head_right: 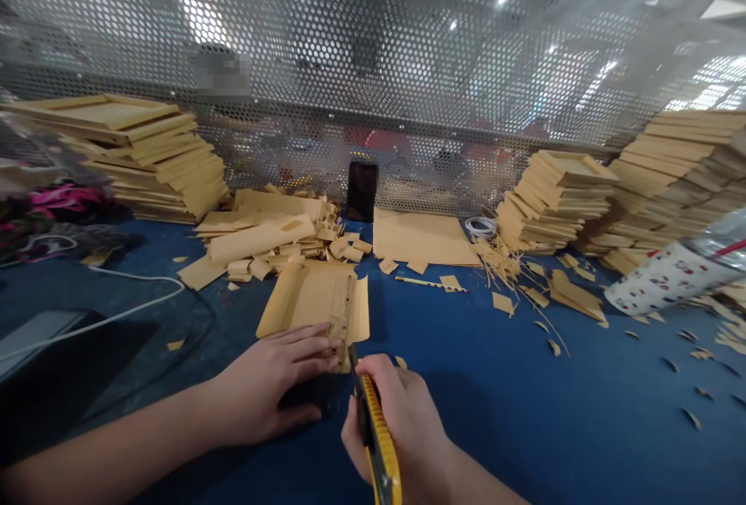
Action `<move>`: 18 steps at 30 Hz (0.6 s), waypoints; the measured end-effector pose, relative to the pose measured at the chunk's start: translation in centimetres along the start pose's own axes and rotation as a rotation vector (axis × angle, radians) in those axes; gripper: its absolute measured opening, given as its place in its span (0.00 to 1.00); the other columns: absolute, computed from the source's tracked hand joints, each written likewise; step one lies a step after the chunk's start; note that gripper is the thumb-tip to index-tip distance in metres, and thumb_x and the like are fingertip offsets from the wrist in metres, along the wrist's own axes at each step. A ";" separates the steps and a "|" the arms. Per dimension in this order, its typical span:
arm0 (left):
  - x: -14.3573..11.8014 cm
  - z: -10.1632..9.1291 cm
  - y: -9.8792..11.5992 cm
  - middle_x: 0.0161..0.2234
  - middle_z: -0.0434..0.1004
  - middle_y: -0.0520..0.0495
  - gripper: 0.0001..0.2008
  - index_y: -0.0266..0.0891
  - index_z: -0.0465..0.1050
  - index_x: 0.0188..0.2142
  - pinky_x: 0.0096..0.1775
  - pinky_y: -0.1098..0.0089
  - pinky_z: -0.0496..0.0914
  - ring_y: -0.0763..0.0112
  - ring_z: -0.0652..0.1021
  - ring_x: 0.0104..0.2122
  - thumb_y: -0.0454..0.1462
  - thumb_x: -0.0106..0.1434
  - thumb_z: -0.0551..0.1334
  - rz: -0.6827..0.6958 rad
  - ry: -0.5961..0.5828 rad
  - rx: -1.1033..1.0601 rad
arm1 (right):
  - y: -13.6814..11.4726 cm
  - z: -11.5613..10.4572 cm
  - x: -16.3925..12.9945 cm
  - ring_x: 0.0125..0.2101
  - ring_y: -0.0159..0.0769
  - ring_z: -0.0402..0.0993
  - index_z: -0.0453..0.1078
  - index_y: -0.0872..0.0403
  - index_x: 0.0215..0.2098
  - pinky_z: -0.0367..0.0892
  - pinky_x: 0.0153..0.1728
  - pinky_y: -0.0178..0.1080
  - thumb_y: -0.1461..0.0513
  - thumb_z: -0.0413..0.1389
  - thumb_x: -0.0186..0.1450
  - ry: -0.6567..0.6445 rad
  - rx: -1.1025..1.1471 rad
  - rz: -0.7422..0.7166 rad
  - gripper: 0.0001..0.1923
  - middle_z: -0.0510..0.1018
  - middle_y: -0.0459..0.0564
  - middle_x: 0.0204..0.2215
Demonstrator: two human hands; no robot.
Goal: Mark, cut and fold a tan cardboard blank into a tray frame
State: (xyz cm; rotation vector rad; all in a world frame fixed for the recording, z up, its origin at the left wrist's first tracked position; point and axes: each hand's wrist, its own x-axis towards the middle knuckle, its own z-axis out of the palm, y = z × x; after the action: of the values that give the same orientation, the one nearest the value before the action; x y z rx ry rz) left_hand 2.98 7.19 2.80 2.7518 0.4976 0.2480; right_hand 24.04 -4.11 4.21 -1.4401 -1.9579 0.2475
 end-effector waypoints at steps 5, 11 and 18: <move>0.1 0.0 0.2 0.59 0.68 0.48 0.24 0.44 0.71 0.54 0.61 0.51 0.61 0.52 0.64 0.62 0.47 0.59 0.65 -0.002 -0.012 0.008 | 0.4 0.7 -0.5 0.18 0.30 0.63 0.58 0.52 0.39 0.60 0.21 0.33 0.64 0.51 0.59 -0.034 -0.042 -0.012 0.09 0.66 0.41 0.20; 0.1 0.1 0.0 0.60 0.67 0.49 0.27 0.43 0.68 0.56 0.62 0.51 0.60 0.53 0.63 0.62 0.47 0.58 0.65 0.001 -0.003 -0.004 | 0.8 1.3 -0.4 0.19 0.30 0.64 0.58 0.53 0.38 0.60 0.23 0.33 0.64 0.50 0.60 -0.069 -0.057 0.001 0.08 0.66 0.41 0.20; 0.0 0.1 -0.1 0.60 0.66 0.52 0.26 0.47 0.68 0.56 0.63 0.53 0.58 0.54 0.62 0.63 0.48 0.59 0.65 -0.011 -0.021 0.002 | 0.7 1.6 -0.5 0.19 0.30 0.65 0.59 0.54 0.37 0.60 0.23 0.33 0.64 0.51 0.60 -0.066 -0.046 -0.042 0.07 0.68 0.43 0.22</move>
State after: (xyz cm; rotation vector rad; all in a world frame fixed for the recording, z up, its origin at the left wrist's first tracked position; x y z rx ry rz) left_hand 2.96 7.24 2.66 2.7502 0.5077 0.2162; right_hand 23.65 -3.87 2.41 -1.4351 -2.0570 0.2351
